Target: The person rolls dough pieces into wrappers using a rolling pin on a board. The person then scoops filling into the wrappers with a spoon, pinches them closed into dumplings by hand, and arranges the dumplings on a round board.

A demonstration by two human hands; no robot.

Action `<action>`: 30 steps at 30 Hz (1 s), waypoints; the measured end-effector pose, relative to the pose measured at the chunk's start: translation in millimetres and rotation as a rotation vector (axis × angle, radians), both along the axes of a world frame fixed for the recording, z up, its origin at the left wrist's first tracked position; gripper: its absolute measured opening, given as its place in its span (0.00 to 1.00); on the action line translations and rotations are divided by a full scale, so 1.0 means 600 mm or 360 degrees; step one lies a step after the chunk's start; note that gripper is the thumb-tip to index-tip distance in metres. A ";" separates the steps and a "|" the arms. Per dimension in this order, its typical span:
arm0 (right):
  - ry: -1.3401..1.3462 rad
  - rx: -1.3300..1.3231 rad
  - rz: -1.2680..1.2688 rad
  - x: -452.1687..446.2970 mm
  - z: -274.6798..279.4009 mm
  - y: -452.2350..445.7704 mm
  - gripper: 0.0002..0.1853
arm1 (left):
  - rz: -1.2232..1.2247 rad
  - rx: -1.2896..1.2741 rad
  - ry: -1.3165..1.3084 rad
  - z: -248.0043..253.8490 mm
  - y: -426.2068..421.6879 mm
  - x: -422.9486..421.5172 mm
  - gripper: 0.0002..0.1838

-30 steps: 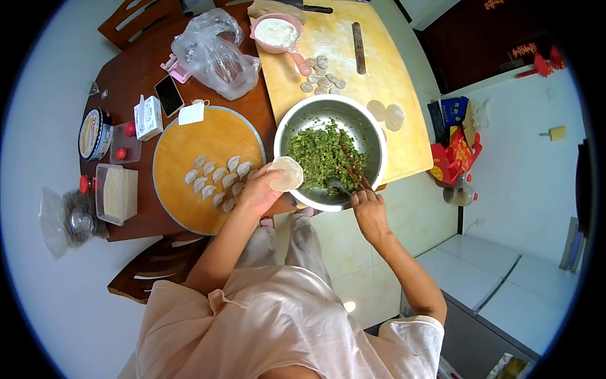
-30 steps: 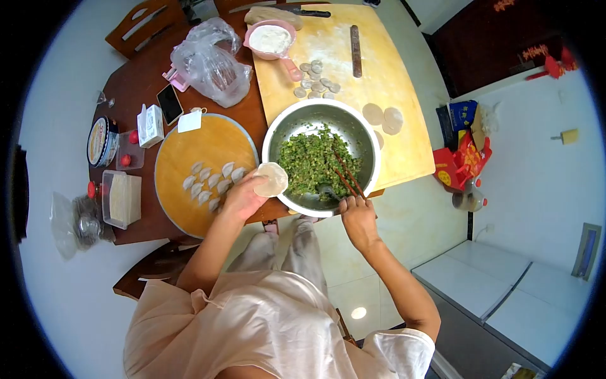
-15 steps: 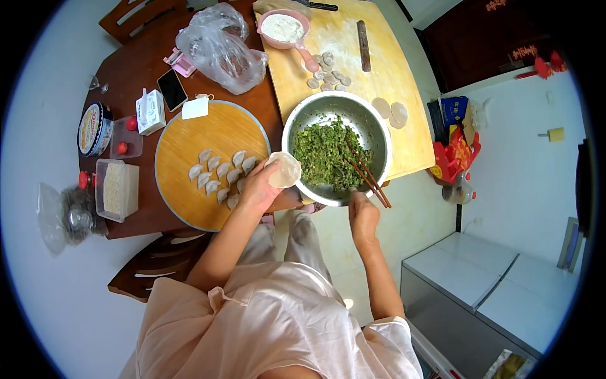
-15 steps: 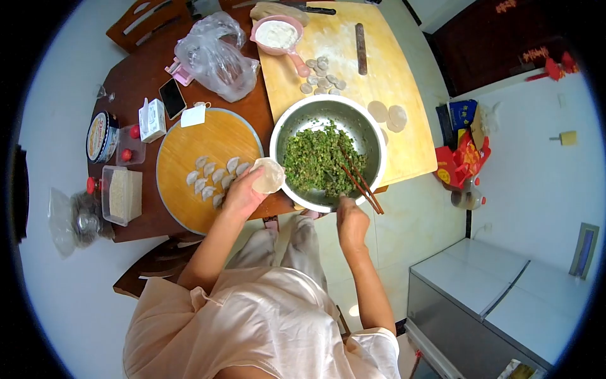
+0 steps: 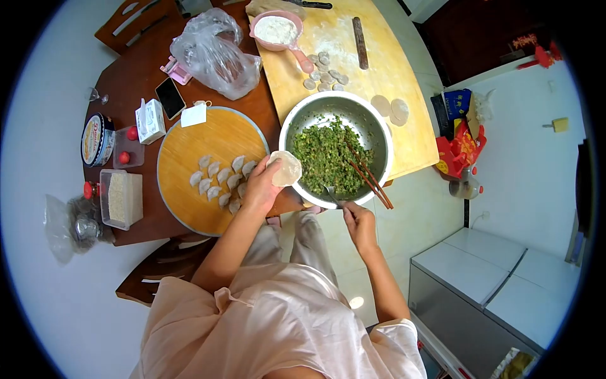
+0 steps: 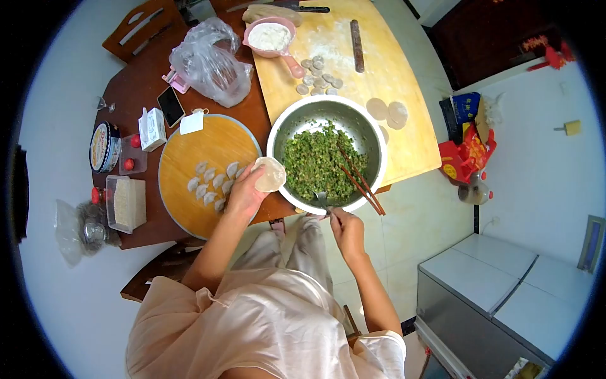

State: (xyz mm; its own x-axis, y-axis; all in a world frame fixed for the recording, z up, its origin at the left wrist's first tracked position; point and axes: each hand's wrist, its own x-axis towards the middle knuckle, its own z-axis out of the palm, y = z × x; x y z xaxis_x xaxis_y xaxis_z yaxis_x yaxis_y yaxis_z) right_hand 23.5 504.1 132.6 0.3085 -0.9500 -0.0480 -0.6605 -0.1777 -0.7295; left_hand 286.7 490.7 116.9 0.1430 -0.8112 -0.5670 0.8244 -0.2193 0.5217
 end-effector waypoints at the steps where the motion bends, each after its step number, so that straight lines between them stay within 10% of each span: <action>1: -0.0224 0.0226 -0.0088 -0.009 -0.010 -0.005 0.10 | 0.0031 0.0005 -0.0026 -0.002 -0.003 -0.001 0.17; 7: -0.1120 0.1206 -0.0652 -0.008 0.033 -0.028 0.11 | 0.0201 0.0030 -0.0164 0.004 -0.024 -0.016 0.18; 30: -0.1426 0.1274 -0.0868 -0.049 0.031 -0.057 0.10 | 0.0361 -0.0014 -0.0289 0.025 -0.084 -0.090 0.17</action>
